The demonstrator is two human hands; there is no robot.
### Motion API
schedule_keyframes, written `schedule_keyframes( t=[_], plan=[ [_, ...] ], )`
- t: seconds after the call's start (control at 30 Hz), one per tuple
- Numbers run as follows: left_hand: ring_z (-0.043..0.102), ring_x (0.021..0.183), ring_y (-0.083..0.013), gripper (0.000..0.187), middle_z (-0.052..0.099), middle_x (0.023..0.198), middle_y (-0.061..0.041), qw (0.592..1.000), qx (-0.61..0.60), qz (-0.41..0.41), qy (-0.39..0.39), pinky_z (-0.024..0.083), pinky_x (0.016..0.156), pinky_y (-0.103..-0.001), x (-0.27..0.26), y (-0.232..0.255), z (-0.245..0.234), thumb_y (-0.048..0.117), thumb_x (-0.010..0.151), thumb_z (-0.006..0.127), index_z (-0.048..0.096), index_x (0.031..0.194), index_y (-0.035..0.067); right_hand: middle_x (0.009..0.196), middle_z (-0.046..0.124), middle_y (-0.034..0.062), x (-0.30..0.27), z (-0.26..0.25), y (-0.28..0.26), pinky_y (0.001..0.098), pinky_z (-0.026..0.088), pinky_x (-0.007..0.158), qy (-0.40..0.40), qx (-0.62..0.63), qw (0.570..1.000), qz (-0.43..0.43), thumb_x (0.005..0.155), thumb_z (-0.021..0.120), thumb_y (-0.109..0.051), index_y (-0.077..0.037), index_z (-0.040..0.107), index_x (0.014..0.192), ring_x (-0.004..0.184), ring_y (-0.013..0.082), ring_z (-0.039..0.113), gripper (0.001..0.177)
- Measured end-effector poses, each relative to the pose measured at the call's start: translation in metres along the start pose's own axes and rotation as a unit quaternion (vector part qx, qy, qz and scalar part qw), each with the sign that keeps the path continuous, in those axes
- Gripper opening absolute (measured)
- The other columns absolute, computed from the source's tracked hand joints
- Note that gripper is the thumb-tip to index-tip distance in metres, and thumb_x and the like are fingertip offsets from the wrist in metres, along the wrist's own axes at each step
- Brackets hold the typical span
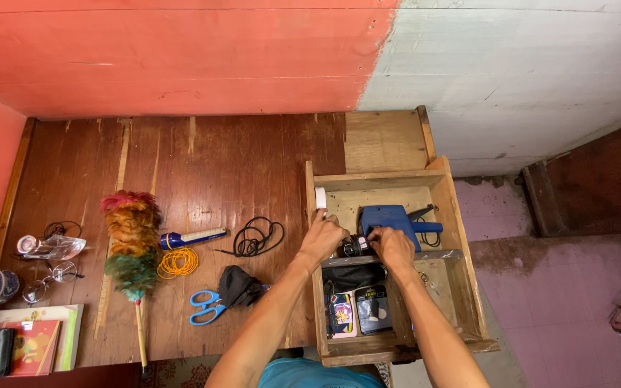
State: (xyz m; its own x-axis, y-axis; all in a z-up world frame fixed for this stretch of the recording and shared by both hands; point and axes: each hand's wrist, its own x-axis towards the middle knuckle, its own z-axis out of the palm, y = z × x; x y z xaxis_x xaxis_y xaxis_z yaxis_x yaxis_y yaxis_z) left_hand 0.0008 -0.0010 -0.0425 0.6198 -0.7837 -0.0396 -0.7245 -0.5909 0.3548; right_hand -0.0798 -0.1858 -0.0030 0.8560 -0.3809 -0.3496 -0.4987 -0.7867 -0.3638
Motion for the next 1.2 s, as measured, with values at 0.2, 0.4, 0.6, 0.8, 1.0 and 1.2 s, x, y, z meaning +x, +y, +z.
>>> schedule_keyframes(
  t=[0.2, 0.4, 0.6, 0.8, 1.0, 1.2],
  plan=[
    [0.066, 0.108, -0.0266, 0.035, 0.074, 0.088, -0.014, 0.999, 0.019, -0.004, -0.050, 0.020, 0.125, -0.053, -0.001, -0.004, 0.000, -0.003, 0.083, 0.063, 0.082, 0.100, 0.020, 0.097, 0.078, 0.0109, 0.012, 0.034, 0.016, 0.0416, 0.057, 0.089, 0.018, -0.075, 0.992, -0.105, 0.090, 0.072, -0.023, -0.021, 0.083, 0.102, 0.096, 0.0302, 0.073, 0.017],
    [0.062, 0.116, -0.0250, 0.036, 0.074, 0.092, -0.012, 0.998, 0.029, -0.010, -0.049, 0.015, 0.128, -0.054, 0.003, -0.005, 0.008, -0.005, 0.080, 0.064, 0.082, 0.099, 0.020, 0.099, 0.078, 0.0115, 0.020, 0.031, 0.026, 0.0419, 0.056, 0.093, -0.062, -0.030, 0.997, -0.038, 0.089, 0.063, -0.013, -0.022, 0.080, 0.109, 0.098, 0.0313, 0.073, 0.028],
    [0.060, 0.118, -0.0258, 0.023, 0.073, 0.092, -0.013, 0.995, -0.021, -0.026, -0.095, 0.013, 0.129, -0.055, -0.004, 0.007, -0.030, 0.004, 0.089, 0.064, 0.081, 0.099, 0.017, 0.109, 0.076, 0.0099, 0.020, 0.042, 0.035, 0.0436, 0.054, 0.093, -0.037, -0.004, 0.995, -0.093, 0.081, 0.058, -0.001, -0.021, 0.084, 0.103, 0.102, 0.0348, 0.070, 0.039],
    [0.060, 0.118, -0.0267, 0.049, 0.073, 0.098, -0.015, 1.000, 0.001, 0.009, -0.027, 0.013, 0.124, -0.058, 0.001, -0.009, 0.011, -0.010, 0.078, 0.063, 0.077, 0.115, 0.020, 0.102, 0.075, 0.0214, 0.012, 0.039, 0.025, 0.0415, 0.058, 0.093, -0.023, 0.059, 0.997, -0.033, 0.092, 0.054, -0.004, -0.012, 0.079, 0.113, 0.100, 0.0348, 0.075, 0.033],
    [0.059, 0.121, -0.0265, 0.022, 0.073, 0.098, -0.014, 0.997, -0.024, -0.002, -0.075, 0.013, 0.126, -0.057, -0.005, -0.003, -0.010, 0.006, 0.087, 0.067, 0.078, 0.103, 0.016, 0.099, 0.076, 0.0194, 0.012, 0.042, 0.026, 0.0408, 0.058, 0.090, 0.001, 0.059, 0.997, -0.050, 0.091, 0.059, -0.006, -0.011, 0.081, 0.107, 0.095, 0.0341, 0.075, 0.027],
    [0.061, 0.114, -0.0262, 0.016, 0.071, 0.083, -0.013, 0.998, 0.004, -0.010, -0.066, 0.011, 0.127, -0.058, 0.001, -0.002, 0.001, 0.003, 0.089, 0.064, 0.075, 0.095, 0.013, 0.095, 0.078, 0.0192, 0.004, 0.028, 0.016, 0.0403, 0.059, 0.085, -0.022, 0.092, 0.996, 0.005, 0.092, 0.063, -0.010, -0.013, 0.079, 0.110, 0.092, 0.0320, 0.077, 0.024]
  ],
)
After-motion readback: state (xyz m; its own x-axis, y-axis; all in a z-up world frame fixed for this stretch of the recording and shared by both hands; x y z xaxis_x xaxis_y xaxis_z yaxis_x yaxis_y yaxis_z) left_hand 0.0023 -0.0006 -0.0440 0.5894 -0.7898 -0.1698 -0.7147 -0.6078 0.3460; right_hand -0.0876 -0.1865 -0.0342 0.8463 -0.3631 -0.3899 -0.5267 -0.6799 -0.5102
